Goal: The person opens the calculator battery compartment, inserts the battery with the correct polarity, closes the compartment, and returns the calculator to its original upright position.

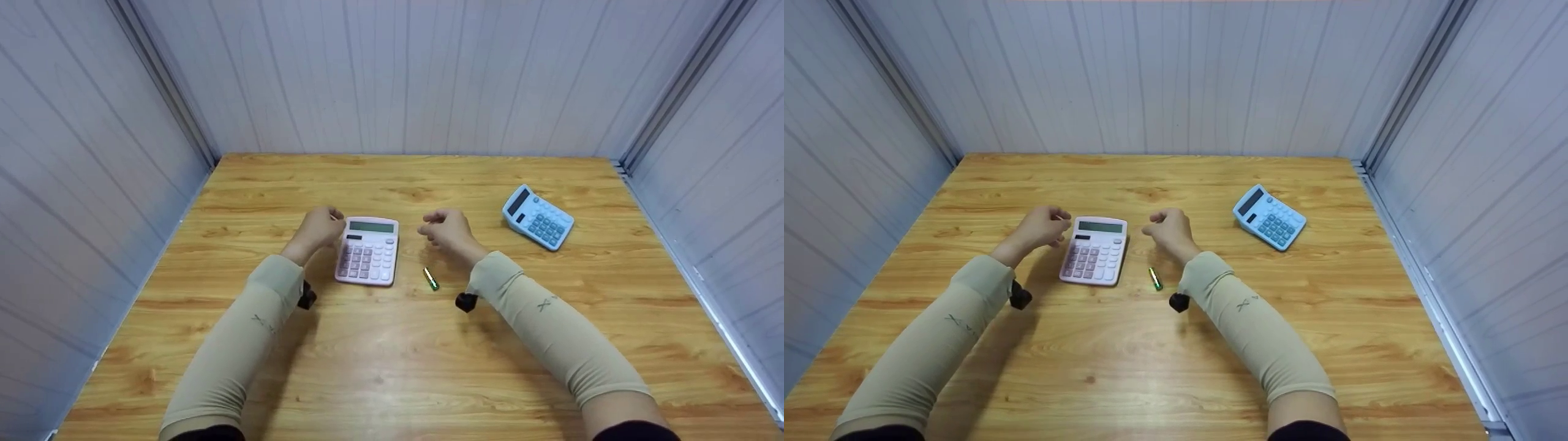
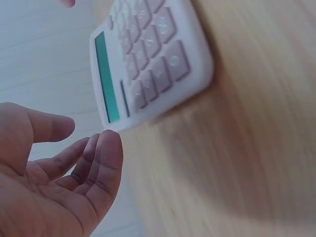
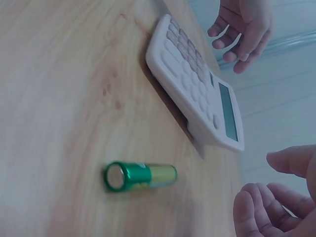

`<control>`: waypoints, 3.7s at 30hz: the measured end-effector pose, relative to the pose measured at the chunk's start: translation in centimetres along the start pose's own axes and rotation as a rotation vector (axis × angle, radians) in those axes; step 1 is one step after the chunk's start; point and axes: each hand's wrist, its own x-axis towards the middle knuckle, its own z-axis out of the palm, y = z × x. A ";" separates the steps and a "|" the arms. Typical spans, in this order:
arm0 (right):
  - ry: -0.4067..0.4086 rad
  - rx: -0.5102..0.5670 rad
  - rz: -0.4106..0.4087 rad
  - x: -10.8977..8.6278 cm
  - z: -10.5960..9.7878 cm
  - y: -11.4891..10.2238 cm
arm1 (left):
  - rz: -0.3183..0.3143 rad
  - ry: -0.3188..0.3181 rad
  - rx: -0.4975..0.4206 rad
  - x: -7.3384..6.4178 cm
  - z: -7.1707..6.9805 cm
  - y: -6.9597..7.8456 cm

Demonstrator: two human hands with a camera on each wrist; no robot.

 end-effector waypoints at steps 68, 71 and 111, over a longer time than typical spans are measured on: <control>0.327 -0.031 0.025 -2.3 -17.8 4.3 | 0.178 -0.022 -0.320 2.6 11.5 10.4; 0.332 -0.037 0.048 -2.4 -18.3 4.5 | 0.176 -0.053 -0.330 2.5 12.1 10.7; 0.368 -0.143 0.114 -1.0 -22.8 7.4 | 0.152 -0.199 -0.574 3.0 19.7 14.7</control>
